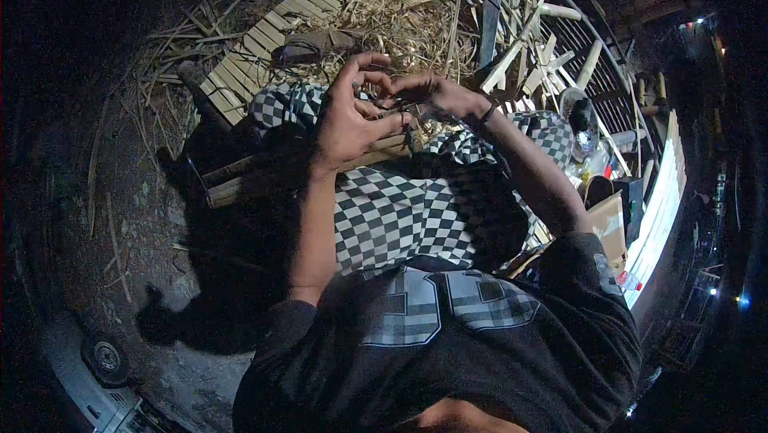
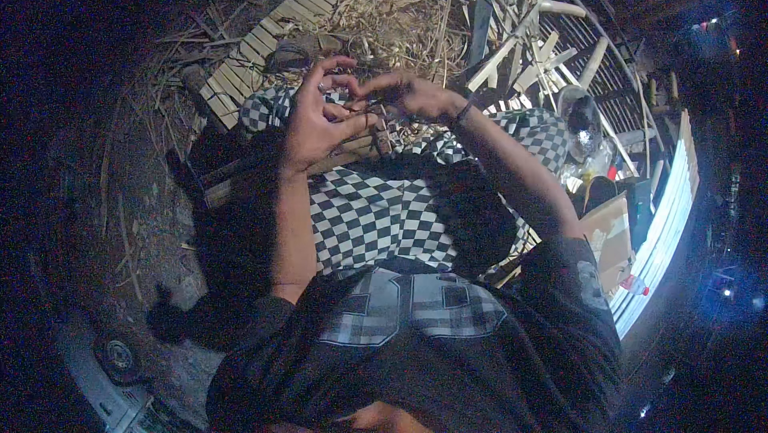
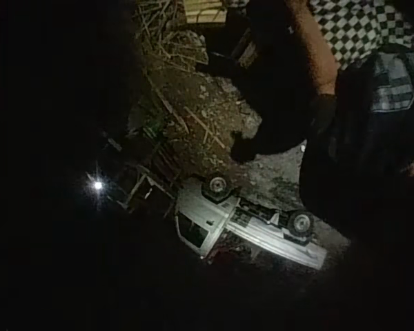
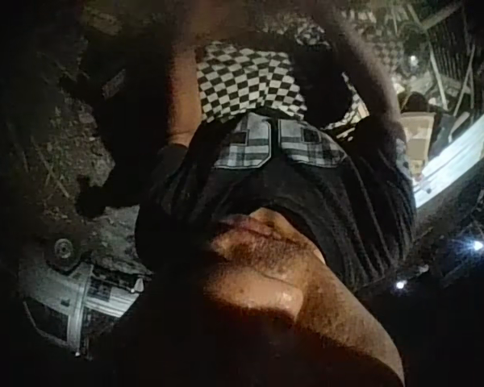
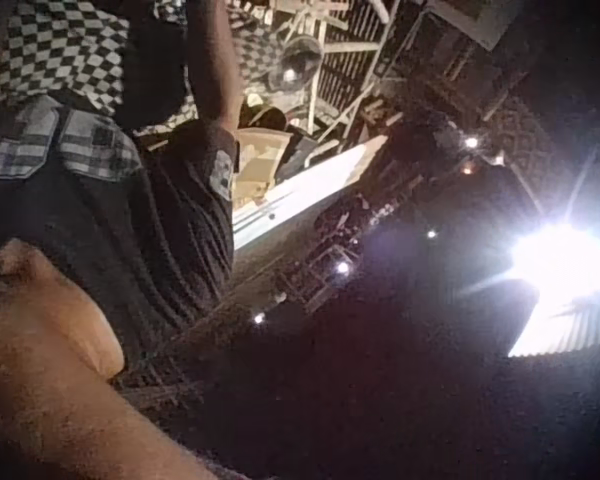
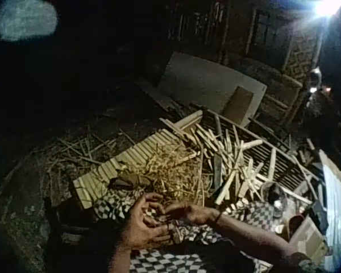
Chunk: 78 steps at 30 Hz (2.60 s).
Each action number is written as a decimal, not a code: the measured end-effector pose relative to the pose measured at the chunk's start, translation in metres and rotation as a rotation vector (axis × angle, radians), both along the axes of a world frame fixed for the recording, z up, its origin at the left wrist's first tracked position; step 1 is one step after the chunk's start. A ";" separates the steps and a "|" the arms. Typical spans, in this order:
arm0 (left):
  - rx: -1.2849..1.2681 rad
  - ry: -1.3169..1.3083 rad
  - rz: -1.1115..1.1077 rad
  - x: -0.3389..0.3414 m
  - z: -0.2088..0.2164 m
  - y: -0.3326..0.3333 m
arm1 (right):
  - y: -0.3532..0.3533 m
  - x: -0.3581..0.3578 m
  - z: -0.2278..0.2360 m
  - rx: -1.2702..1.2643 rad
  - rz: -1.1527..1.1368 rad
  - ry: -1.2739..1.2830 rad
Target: The person weaves thin bamboo strips together to form a small object by hand.
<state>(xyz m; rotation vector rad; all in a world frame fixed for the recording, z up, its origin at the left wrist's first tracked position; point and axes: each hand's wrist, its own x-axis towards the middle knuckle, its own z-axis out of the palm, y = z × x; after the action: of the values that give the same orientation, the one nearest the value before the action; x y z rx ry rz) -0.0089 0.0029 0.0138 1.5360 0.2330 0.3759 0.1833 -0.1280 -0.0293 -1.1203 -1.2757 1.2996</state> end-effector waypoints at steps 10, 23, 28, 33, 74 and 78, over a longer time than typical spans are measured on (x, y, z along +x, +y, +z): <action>-0.002 -0.014 -0.039 -0.001 0.002 0.000 | -0.002 -0.015 -0.003 -0.030 -0.169 -0.018; -0.056 0.011 -0.091 -0.008 0.009 0.000 | 0.046 0.106 -0.023 -0.264 -0.522 -0.426; -0.049 0.027 -0.069 -0.013 0.010 0.002 | 0.014 0.157 -0.045 -0.230 -0.614 -1.457; 0.021 0.033 -0.047 -0.009 0.014 0.000 | -0.010 0.087 0.007 0.193 -0.487 -1.161; -0.042 0.059 -0.055 -0.013 0.021 0.002 | -0.043 -0.005 -0.059 -0.286 -0.551 -0.425; -0.073 0.007 -0.070 -0.011 0.016 0.003 | -0.048 0.004 -0.082 -0.288 -0.716 -0.604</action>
<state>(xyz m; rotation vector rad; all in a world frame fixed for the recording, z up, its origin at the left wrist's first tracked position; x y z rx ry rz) -0.0202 0.0058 0.0300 1.4693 0.1955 0.3036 0.1876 -0.1758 -0.1109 -2.0468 -0.9379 0.6194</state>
